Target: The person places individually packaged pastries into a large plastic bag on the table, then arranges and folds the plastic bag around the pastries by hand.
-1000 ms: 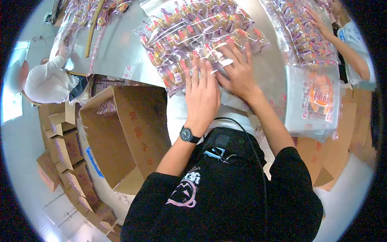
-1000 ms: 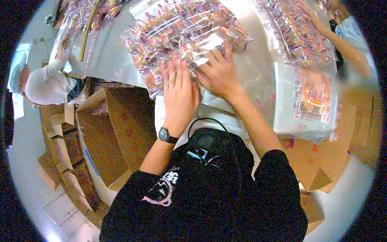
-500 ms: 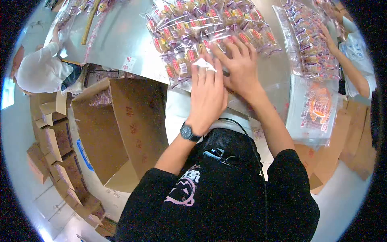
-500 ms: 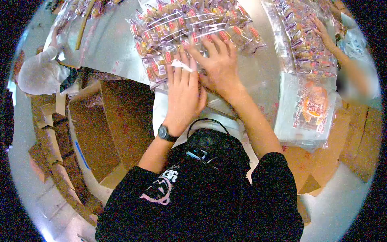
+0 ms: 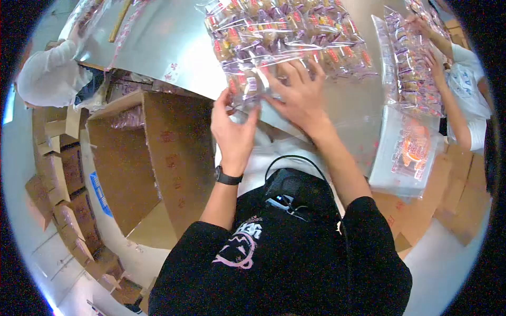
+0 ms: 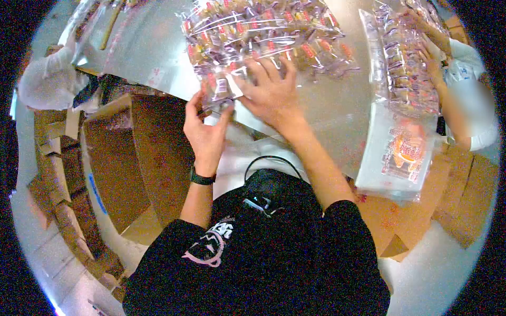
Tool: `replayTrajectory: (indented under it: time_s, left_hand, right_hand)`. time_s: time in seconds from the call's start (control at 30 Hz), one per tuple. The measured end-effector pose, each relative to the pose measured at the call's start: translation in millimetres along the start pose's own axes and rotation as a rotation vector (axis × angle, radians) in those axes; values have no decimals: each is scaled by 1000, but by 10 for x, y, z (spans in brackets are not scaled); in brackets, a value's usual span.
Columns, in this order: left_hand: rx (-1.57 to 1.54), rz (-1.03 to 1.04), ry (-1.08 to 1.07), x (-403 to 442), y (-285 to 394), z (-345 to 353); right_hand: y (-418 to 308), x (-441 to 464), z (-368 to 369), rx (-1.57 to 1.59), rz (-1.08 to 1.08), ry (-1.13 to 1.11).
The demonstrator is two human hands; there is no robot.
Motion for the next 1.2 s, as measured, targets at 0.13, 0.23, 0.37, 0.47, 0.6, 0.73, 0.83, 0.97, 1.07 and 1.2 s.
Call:
replayTrajectory:
  time_s: [0.13, 0.23, 0.37, 0.47, 0.6, 0.73, 0.83, 0.97, 1.07, 1.2]
  left_hand:
    - [-101, -11, 80, -70, -78, 78]
    - [-102, 1, 76, -65, -123, 65]
    - [-88, 59, 79, -51, -135, 34]
    - [-91, 131, 101, -17, -15, -1]
    - [-184, 37, 171, -14, 63, 33]
    - [-7, 191, 133, 10, 1, 32]
    - [17, 224, 162, -15, -34, 82]
    - [-9, 180, 207, -13, -45, 160]
    - [-30, 122, 202, 62, -34, 192]
    - [35, 115, 159, 73, -41, 143]
  right_hand:
    - [-161, 61, -121, 28, 40, 9]
    - [-207, 36, -68, 81, 87, 20]
    - [-190, -55, 182, 51, 129, 130]
    - [-197, -30, 254, 55, 154, 186]
    - [-197, -9, 219, 83, 162, 201]
    - [-215, -3, -14, 72, 136, 29]
    - [-243, 12, -79, -2, 95, -50]
    - [-222, -42, 72, 84, 137, 9]
    - [-209, -48, 206, 106, 164, 80]
    - [-243, -21, 187, 106, 189, 99]
Point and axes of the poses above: each hand's wrist, its own x-axis towards the middle knuckle, its own z-axis out of the palm, y = z × x, the point moved 1 cm from there along x, towards the middle knuckle, and after that the axes turned 3 degrees about z, right-handed, at the moved point
